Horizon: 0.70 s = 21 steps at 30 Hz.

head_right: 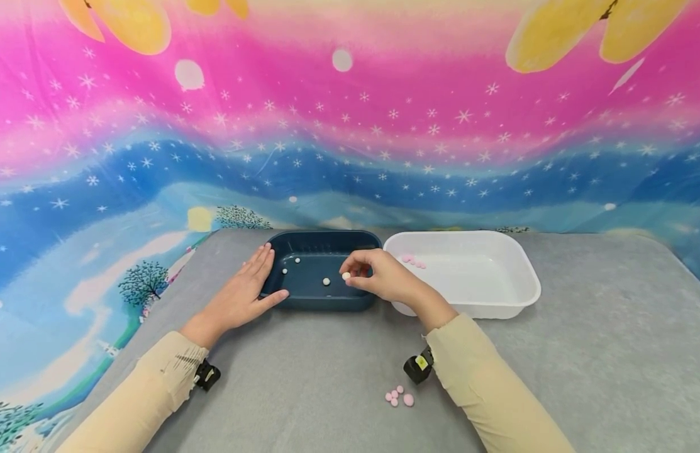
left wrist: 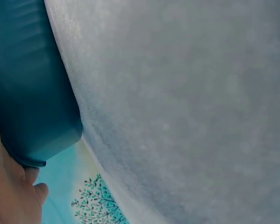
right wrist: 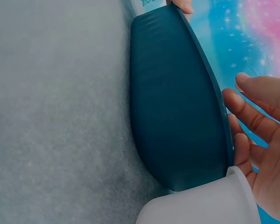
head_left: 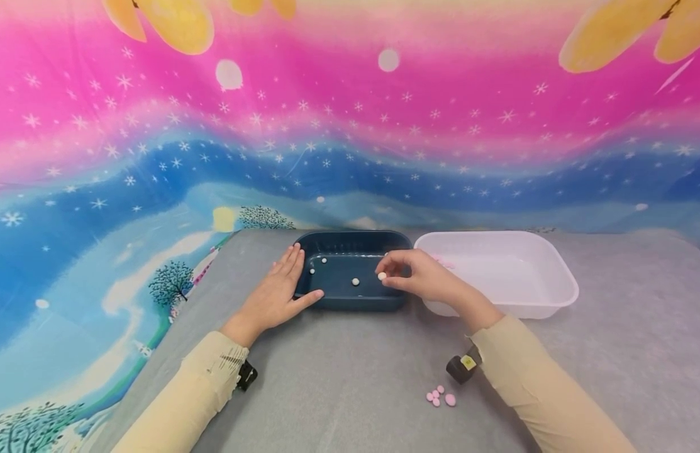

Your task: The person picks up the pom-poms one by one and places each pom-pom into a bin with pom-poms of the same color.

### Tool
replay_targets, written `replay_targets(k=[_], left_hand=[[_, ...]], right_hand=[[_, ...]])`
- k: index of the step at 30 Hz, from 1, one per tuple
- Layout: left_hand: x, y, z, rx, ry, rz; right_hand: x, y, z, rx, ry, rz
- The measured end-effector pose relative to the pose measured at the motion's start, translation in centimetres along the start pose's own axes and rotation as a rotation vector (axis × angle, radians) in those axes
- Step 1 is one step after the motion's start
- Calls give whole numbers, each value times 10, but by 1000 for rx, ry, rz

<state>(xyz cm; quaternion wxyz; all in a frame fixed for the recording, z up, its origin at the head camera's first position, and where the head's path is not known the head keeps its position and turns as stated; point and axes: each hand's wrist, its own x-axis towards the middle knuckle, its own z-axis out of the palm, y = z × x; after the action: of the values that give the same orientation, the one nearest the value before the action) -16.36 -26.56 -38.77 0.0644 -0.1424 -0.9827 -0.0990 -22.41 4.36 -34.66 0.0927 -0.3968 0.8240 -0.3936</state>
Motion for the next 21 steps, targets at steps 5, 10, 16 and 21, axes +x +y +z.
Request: replay_targets(k=[5, 10, 16, 21], left_hand=[[0, -1, 0, 4, 4, 7], [0, -1, 1, 12, 6, 14], [1, -1, 2, 20, 10, 12], [0, -1, 2, 14, 18, 10]], right_hand=[[0, 3, 1, -8, 8, 5], [1, 4, 1, -13, 29, 11], [0, 6, 1, -30, 50, 21], [0, 6, 0, -35, 54, 24]])
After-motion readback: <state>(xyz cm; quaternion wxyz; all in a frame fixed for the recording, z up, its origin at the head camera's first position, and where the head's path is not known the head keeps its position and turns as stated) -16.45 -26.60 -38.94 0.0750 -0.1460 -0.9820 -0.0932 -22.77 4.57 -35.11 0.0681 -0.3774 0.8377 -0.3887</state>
